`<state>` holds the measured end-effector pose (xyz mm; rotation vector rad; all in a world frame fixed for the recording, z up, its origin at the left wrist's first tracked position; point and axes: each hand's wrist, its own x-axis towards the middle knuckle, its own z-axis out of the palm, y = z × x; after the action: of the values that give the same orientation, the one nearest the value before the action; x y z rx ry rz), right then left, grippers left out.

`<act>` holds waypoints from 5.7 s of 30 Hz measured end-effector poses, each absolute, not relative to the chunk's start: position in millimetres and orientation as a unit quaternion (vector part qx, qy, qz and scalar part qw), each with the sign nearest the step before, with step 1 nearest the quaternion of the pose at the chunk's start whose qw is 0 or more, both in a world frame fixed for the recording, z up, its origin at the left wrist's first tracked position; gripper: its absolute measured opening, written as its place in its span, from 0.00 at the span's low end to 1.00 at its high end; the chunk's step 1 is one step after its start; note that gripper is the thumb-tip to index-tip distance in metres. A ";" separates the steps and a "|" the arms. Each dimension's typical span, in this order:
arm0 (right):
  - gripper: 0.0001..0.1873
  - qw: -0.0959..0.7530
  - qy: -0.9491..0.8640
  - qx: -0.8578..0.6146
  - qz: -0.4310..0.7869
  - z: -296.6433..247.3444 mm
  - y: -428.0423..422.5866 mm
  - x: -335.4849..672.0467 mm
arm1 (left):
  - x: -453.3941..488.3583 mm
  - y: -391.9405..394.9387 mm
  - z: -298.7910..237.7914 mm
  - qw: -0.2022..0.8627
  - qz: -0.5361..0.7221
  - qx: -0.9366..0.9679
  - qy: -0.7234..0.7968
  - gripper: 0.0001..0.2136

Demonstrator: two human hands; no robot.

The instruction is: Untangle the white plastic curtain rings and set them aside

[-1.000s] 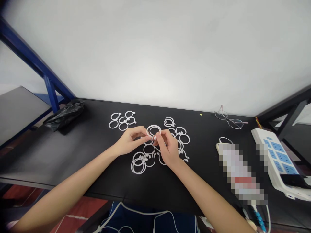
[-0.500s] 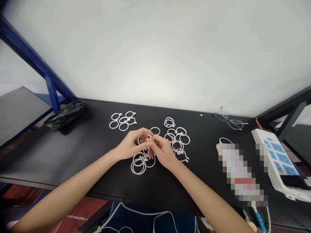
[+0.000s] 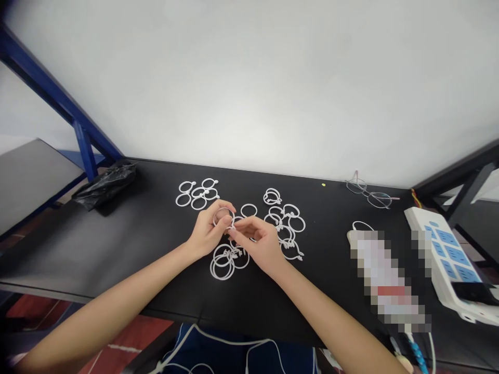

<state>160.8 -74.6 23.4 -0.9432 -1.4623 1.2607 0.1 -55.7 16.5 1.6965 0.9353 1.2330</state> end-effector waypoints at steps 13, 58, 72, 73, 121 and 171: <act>0.07 0.465 -0.797 -0.361 0.137 5.9 -80.7 159.6 | 3.8 -55.8 16.6 0.460 0.509 0.629 0.366 0.18; 0.02 0.526 -0.708 -0.395 0.256 16.0 -66.0 171.6 | 6.5 -47.5 39.6 0.357 0.368 0.777 0.365 0.21; 0.06 0.584 -0.611 -0.384 0.372 19.3 -70.3 169.9 | 10.6 -51.2 17.3 0.268 0.400 0.812 0.330 0.20; 0.05 0.586 -0.610 -0.387 0.366 21.0 -69.8 170.2 | 11.0 -51.5 17.4 0.269 0.402 0.809 0.333 0.20; 0.05 0.355 -0.813 -0.426 0.176 1.5 -58.8 173.3 | -39.1 -22.4 25.6 0.070 0.147 0.846 0.508 0.04; 0.18 0.472 -0.516 -0.416 0.582 26.3 -66.7 164.0 | -6.8 -53.4 38.6 0.162 0.379 0.870 0.273 0.24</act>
<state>164.0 -66.7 26.3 -1.0173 -1.2623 1.4238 -6.8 -53.4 38.6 2.4816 0.7789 1.0803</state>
